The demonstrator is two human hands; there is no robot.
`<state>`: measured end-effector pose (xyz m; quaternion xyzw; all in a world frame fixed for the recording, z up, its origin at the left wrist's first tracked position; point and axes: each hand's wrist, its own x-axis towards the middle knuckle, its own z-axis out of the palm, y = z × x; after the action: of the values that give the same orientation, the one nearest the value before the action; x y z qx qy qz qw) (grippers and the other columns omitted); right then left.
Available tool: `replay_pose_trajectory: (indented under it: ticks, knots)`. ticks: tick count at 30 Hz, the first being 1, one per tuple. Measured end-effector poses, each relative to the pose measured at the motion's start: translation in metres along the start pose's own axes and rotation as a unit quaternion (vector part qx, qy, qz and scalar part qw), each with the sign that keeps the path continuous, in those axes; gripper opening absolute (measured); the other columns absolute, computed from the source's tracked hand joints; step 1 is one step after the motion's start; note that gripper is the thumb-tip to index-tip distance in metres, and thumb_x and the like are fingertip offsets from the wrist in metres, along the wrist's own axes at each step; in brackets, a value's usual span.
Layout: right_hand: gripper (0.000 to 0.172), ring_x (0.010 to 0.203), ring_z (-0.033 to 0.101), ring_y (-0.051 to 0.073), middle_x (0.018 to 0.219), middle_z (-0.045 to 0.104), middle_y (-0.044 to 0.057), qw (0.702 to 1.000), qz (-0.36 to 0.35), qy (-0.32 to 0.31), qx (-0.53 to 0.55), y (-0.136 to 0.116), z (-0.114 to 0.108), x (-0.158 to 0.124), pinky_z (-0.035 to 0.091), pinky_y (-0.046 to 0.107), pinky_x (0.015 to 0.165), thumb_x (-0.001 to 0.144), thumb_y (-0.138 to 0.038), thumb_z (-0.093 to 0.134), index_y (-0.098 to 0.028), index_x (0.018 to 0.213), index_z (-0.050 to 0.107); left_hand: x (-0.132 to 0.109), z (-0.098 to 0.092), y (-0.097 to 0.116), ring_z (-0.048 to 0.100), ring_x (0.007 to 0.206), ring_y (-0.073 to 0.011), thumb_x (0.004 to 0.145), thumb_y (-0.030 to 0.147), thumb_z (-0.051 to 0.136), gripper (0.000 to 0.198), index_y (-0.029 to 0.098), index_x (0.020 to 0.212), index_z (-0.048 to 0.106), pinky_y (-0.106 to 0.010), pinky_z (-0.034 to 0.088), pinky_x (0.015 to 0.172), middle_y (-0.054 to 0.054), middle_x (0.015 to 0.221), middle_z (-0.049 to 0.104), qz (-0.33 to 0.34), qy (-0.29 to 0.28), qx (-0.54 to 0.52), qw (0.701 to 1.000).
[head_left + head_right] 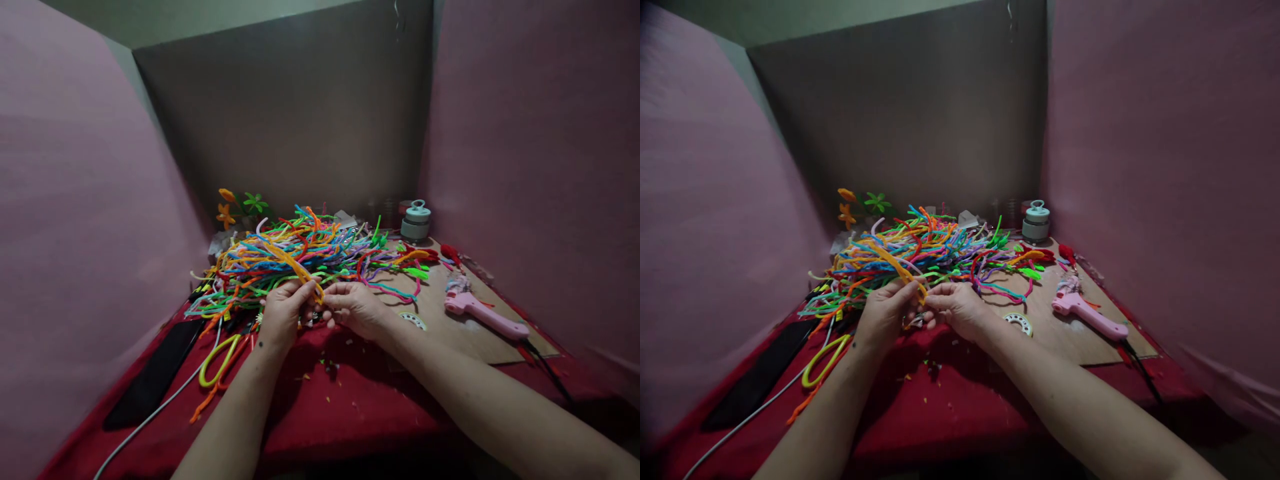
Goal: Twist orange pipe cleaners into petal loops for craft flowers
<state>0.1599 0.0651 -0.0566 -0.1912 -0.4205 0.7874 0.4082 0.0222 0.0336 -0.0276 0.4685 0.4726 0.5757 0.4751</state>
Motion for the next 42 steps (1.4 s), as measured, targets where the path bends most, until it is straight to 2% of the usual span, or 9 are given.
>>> replay_pose_trajectory:
  ticks: [3, 9, 12, 17, 22, 28, 32, 39, 42]
  knots:
    - [0.025, 0.049, 0.058, 0.01, 0.062, 0.064, 0.003, 0.999, 0.017, -0.005, 0.034, 0.0014, -0.0002, -0.0008, 0.045, 0.02, 0.045, 0.059, -0.021, 0.076, -0.011, 0.072, 0.058, -0.001, 0.0007, -0.0004, 0.042, 0.034, -0.0056, 0.067, 0.035, 0.068, 0.034, 0.012, 0.093, 0.068, -0.017, 0.031, 0.034, 0.003, 0.048, 0.056, 0.006, -0.005, 0.017, 1.0]
    - [0.023, 0.048, 0.055, 0.006, 0.058, 0.059, -0.002, 0.992, 0.056, -0.015, 0.113, 0.001, -0.0021, -0.001, 0.042, 0.016, 0.046, 0.059, -0.01, 0.075, -0.013, 0.072, 0.056, -0.0012, 0.0003, -0.0022, 0.038, 0.034, -0.0038, 0.07, 0.035, 0.067, 0.03, 0.012, 0.089, 0.069, -0.017, 0.027, 0.034, 0.005, 0.046, 0.048, 0.015, -0.038, 0.04, 0.998]
    - [0.023, 0.045, 0.052, 0.005, 0.056, 0.058, -0.002, 0.993, 0.054, -0.01, 0.105, 0.0016, -0.0015, -0.0008, 0.04, 0.016, 0.043, 0.057, -0.011, 0.076, -0.012, 0.07, 0.057, -0.0022, 0.001, -0.0016, 0.038, 0.035, -0.0042, 0.07, 0.035, 0.066, 0.031, 0.013, 0.092, 0.068, -0.017, 0.028, 0.034, 0.005, 0.047, 0.048, 0.011, -0.05, 0.041, 0.998]
    - [0.025, 0.044, 0.054, 0.007, 0.056, 0.061, 0.001, 0.996, 0.029, 0.003, 0.08, 0.003, 0.0006, -0.001, 0.04, 0.016, 0.04, 0.055, -0.015, 0.077, -0.012, 0.065, 0.055, -0.0012, -0.0004, -0.0036, 0.04, 0.04, -0.0048, 0.067, 0.034, 0.07, 0.029, 0.011, 0.086, 0.069, -0.017, 0.029, 0.037, 0.002, 0.05, 0.052, 0.013, -0.033, 0.05, 0.998]
    - [0.028, 0.041, 0.053, 0.007, 0.055, 0.061, -0.001, 0.998, 0.02, 0.013, 0.056, 0.0028, 0.0026, -0.0026, 0.04, 0.017, 0.038, 0.053, -0.017, 0.078, -0.013, 0.066, 0.053, 0.0006, -0.0032, -0.0069, 0.045, 0.041, -0.0068, 0.066, 0.032, 0.07, 0.027, 0.012, 0.083, 0.068, -0.018, 0.034, 0.039, 0.002, 0.049, 0.052, -0.005, -0.057, 0.008, 0.998]
    - [0.028, 0.047, 0.058, 0.01, 0.061, 0.064, 0.003, 1.0, 0.024, -0.001, 0.007, 0.0021, 0.0022, -0.0026, 0.048, 0.02, 0.044, 0.057, -0.024, 0.078, -0.01, 0.072, 0.06, 0.0002, -0.003, -0.0042, 0.044, 0.041, -0.0065, 0.062, 0.031, 0.073, 0.026, 0.011, 0.079, 0.069, -0.018, 0.032, 0.038, 0.002, 0.049, 0.053, 0.008, -0.022, 0.02, 1.0]
    - [0.027, 0.046, 0.058, 0.01, 0.062, 0.064, 0.005, 0.999, 0.023, -0.01, -0.043, 0.0033, 0.0003, -0.0014, 0.047, 0.02, 0.041, 0.059, -0.028, 0.076, -0.007, 0.072, 0.063, -0.0001, -0.0021, -0.0024, 0.041, 0.04, -0.0051, 0.06, 0.032, 0.074, 0.026, 0.01, 0.074, 0.069, -0.018, 0.028, 0.038, 0.002, 0.05, 0.053, -0.005, -0.014, 0.034, 0.999]
    - [0.025, 0.045, 0.056, 0.01, 0.058, 0.062, 0.004, 0.998, 0.058, 0.007, -0.006, 0.0062, -0.0003, -0.0012, 0.045, 0.02, 0.04, 0.057, -0.023, 0.076, -0.009, 0.071, 0.06, 0.0003, -0.0039, -0.0055, 0.037, 0.039, -0.0043, 0.067, 0.035, 0.07, 0.024, 0.013, 0.074, 0.068, -0.018, 0.025, 0.039, 0.004, 0.047, 0.048, -0.004, -0.058, 0.061, 0.996]
    - [0.024, 0.046, 0.056, 0.009, 0.058, 0.061, 0.001, 0.997, 0.065, 0.0, 0.037, 0.0062, -0.0005, -0.0015, 0.045, 0.019, 0.043, 0.058, -0.02, 0.075, -0.01, 0.073, 0.059, 0.0006, -0.0051, -0.0064, 0.039, 0.04, -0.005, 0.066, 0.036, 0.07, 0.026, 0.013, 0.077, 0.069, -0.019, 0.027, 0.04, 0.002, 0.052, 0.053, -0.016, -0.065, 0.043, 0.997]
